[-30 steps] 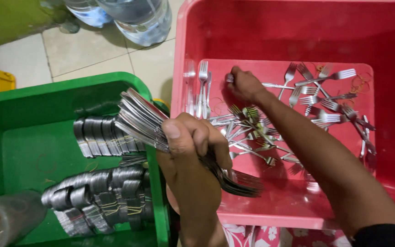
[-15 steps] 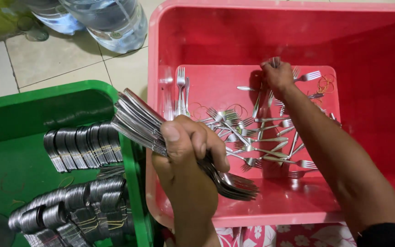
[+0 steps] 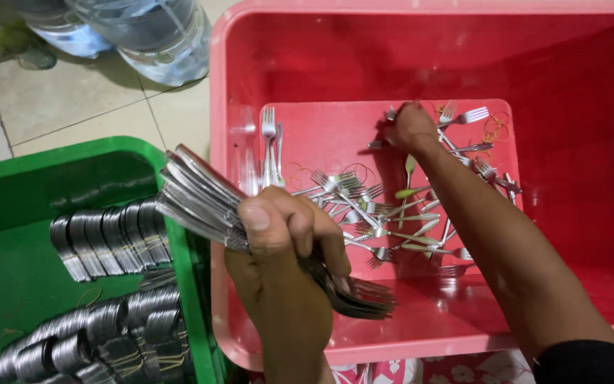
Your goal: Bundling metal forks with rubber bands and placing them into a storage bin
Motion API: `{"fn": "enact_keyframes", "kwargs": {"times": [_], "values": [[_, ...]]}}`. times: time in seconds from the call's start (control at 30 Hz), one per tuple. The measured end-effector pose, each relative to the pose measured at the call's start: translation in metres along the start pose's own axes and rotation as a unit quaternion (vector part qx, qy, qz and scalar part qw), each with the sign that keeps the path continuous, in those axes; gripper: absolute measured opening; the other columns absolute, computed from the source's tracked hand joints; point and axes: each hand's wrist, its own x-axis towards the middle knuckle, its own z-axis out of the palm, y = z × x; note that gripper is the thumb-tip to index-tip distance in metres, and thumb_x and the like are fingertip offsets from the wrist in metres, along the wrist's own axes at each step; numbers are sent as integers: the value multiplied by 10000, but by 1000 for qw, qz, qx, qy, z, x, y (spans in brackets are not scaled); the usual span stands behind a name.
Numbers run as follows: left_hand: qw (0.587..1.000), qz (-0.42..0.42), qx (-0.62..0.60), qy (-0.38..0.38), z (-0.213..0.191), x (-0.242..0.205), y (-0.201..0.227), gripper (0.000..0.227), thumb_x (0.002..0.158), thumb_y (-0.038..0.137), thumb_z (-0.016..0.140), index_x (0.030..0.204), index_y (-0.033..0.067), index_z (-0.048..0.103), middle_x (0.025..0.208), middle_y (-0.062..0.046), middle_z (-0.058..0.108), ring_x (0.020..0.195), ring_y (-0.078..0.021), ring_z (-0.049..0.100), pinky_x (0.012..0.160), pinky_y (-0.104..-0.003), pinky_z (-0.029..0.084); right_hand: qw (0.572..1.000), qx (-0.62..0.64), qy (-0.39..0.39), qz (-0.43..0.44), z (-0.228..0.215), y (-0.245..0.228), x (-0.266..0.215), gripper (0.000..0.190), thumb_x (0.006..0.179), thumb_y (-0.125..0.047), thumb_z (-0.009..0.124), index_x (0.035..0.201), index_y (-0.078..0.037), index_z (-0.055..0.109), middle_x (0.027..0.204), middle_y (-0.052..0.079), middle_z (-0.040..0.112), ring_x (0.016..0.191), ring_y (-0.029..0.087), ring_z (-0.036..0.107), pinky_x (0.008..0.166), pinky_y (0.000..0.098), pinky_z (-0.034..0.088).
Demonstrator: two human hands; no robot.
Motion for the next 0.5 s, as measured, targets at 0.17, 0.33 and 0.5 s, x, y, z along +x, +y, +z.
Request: {"fn": "enact_keyframes", "kwargs": {"times": [0.17, 0.33, 0.5], "values": [[999, -13, 29, 17, -1, -1, -1, 422, 1028, 425, 401, 719, 138, 422, 566, -9, 454, 437, -117, 422, 457, -274, 349, 997, 66, 25, -12, -9, 38, 19, 352, 931, -214, 524, 1119, 20, 708, 997, 263, 719, 860, 428, 696, 759, 521, 566], [999, -24, 30, 18, -1, -1, -2, 422, 1031, 425, 400, 718, 143, 423, 565, -7, 459, 432, -117, 431, 455, -268, 345, 986, 152, 51, -36, -44, 68, 11, 249, 932, -206, 562, 1005, -28, 719, 860, 185, 722, 737, 296, 666, 689, 431, 544], [998, -34, 41, 19, 3, -2, -2, 434, 1023, 435, 404, 705, 140, 415, 559, -21, 461, 432, -128, 429, 459, -280, 349, 980, 158, 110, -40, -63, 81, -4, 327, 950, -252, 582, 1057, -3, 765, 844, 225, 715, 684, 371, 658, 627, 466, 515]]}}
